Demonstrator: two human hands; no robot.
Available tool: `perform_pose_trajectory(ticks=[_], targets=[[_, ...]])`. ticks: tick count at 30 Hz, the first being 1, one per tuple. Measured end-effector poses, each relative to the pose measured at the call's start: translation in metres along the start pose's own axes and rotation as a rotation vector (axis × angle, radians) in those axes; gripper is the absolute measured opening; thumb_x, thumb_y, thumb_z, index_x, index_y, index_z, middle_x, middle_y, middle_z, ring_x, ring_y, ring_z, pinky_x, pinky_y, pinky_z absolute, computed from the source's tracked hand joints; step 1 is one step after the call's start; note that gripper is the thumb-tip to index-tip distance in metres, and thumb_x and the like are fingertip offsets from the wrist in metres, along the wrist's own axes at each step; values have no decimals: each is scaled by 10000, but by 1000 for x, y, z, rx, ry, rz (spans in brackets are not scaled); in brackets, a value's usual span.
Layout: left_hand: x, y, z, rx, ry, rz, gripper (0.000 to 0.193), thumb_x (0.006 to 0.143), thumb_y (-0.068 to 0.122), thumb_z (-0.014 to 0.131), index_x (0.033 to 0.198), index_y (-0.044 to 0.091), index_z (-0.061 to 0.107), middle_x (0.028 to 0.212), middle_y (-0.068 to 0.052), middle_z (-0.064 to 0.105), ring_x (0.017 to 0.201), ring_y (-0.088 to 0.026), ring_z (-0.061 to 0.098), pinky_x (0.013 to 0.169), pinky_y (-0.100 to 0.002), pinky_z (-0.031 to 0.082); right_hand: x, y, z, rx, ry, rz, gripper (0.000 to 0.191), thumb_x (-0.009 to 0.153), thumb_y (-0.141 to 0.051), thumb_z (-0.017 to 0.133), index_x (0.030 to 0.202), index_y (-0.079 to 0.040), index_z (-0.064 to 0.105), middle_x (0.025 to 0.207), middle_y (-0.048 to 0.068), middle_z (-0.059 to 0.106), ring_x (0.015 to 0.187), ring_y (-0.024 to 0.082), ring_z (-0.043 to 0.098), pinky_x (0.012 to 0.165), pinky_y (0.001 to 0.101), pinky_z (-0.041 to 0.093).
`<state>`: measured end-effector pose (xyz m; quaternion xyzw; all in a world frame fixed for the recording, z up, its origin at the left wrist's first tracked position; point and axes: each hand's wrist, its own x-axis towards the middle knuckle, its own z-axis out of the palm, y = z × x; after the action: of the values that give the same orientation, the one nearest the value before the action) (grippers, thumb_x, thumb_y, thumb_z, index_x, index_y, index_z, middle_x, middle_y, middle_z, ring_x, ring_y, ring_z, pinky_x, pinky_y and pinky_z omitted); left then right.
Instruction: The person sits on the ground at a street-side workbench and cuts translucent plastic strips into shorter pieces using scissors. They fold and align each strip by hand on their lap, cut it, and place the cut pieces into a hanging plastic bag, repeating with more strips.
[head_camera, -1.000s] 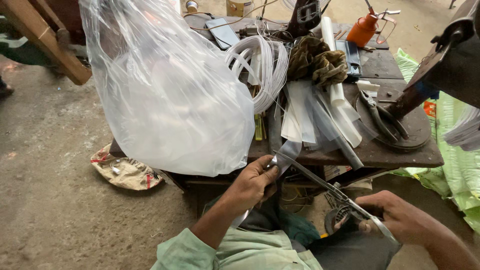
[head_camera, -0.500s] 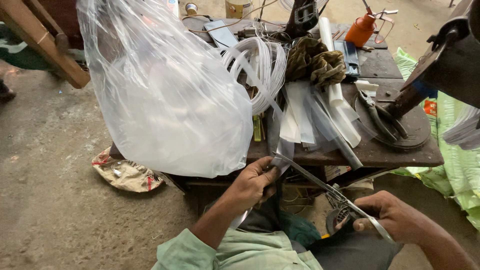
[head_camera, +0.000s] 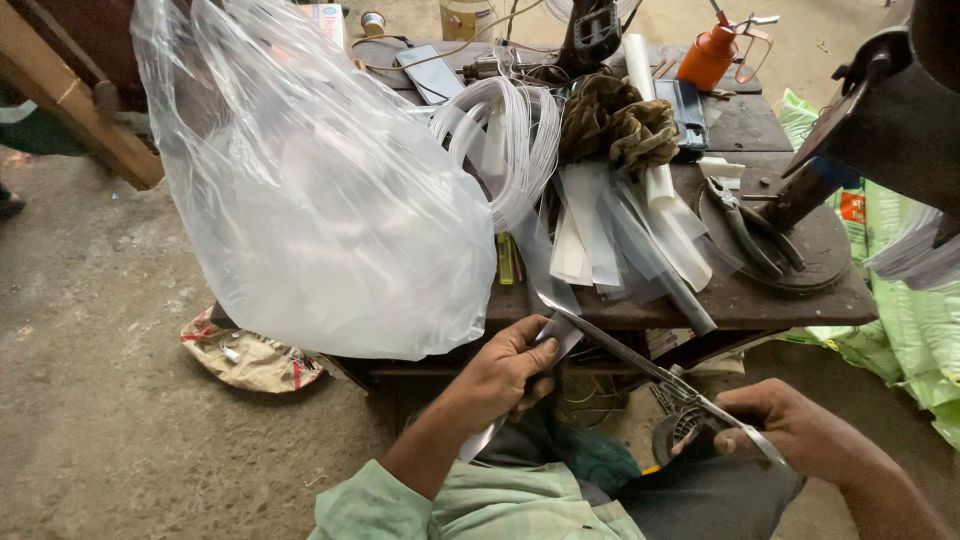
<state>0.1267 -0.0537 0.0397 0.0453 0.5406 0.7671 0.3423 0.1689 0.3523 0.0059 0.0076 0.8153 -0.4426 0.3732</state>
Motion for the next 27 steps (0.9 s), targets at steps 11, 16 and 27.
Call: perform_pose_trajectory(ticks=[11,16,27], targets=[[-20,1,2,-80,-59,34,235,1058,198,550,1264,94,591,763,56,511,533,-42,434,420,-206,328,24,6,13,231,-124,-263,627,655,-404,910,1115,0,773,949,122,831,913,199,732,827,340,581],[-36,6,-1,-62,-49,36,308,1050,222,572,1330,95,582,739,40,463,517,-41,415,401,-199,317,31,-7,22,198,-198,-314,715,678,-500,915,1124,44,790,950,176,797,884,228,712,805,360,621],[-68,18,-1,-87,29,-24,370,1023,223,589,1362,78,554,794,41,488,549,-40,447,407,-202,333,55,14,31,220,-6,-256,731,605,-339,948,1203,-36,657,1068,195,685,945,318,732,784,486,657]])
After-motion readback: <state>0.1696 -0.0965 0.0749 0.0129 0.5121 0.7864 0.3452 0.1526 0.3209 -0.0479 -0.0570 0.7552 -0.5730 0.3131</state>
